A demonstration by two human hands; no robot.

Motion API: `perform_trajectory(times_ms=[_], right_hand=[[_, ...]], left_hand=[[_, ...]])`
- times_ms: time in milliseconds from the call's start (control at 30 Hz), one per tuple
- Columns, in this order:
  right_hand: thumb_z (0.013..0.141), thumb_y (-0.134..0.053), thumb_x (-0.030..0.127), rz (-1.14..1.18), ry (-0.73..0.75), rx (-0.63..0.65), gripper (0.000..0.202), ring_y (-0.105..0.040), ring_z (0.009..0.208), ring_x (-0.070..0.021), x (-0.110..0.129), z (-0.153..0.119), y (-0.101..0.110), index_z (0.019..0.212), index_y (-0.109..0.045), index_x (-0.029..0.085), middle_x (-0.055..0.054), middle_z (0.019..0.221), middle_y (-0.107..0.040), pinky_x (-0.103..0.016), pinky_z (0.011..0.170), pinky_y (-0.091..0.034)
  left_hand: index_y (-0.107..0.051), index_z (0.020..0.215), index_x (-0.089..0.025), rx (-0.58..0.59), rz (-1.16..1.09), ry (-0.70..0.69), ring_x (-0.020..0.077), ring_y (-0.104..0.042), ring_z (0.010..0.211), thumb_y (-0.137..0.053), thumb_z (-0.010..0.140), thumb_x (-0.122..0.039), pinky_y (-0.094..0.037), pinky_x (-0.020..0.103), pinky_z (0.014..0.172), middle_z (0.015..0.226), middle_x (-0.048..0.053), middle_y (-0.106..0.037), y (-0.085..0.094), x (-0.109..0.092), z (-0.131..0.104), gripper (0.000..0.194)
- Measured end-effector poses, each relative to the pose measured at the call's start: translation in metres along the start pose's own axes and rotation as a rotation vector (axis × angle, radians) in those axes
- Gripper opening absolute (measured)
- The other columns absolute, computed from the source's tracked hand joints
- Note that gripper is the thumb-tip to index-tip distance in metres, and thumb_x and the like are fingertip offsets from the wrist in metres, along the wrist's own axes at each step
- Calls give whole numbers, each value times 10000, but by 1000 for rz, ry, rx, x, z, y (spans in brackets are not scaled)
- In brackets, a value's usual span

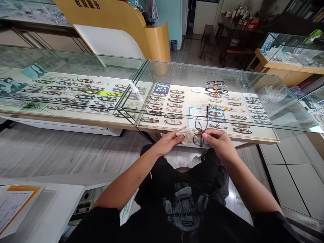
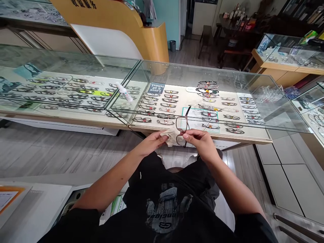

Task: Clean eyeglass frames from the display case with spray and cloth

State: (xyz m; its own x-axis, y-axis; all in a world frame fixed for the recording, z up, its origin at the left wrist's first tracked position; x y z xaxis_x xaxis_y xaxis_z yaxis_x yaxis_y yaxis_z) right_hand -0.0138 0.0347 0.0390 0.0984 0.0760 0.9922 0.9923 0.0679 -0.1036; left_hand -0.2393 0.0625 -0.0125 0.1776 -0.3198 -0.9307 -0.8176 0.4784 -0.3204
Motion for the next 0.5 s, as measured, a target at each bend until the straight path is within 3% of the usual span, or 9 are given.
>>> perform_trajectory(times_ms=[200, 500], right_hand=[[688, -994, 516, 252, -174, 97, 316, -624, 773, -182, -5, -4, -22, 754, -830, 254, -19, 808, -762, -342, 783, -493], [652, -1014, 494, 245, -212, 130, 345, -685, 883, -210, 2, -5, -22, 700, -788, 239, -31, 826, -770, -348, 859, -512]], left_hand=[[-791, 1297, -167, 310, 182, -70, 231, -689, 983, -756, 931, -618, -537, 324, 910, 1013, 104, -768, -23, -33, -13, 582], [-824, 1240, -152, 499, 340, 10, 284, -715, 998, -773, 894, -635, -575, 319, 869, 1066, 145, -799, -6, -43, -11, 597]])
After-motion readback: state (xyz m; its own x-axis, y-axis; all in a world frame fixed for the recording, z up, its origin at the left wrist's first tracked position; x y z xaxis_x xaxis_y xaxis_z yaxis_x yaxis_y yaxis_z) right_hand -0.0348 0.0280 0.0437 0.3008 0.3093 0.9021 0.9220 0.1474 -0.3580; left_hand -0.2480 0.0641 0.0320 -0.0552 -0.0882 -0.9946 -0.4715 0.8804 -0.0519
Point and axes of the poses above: each hand's wrist, its own z-axis towards the middle knuckle, its own y-axis out of the back of the hand, x = y × z, the point moved 4 cm from there along z, towards the middle knuckle
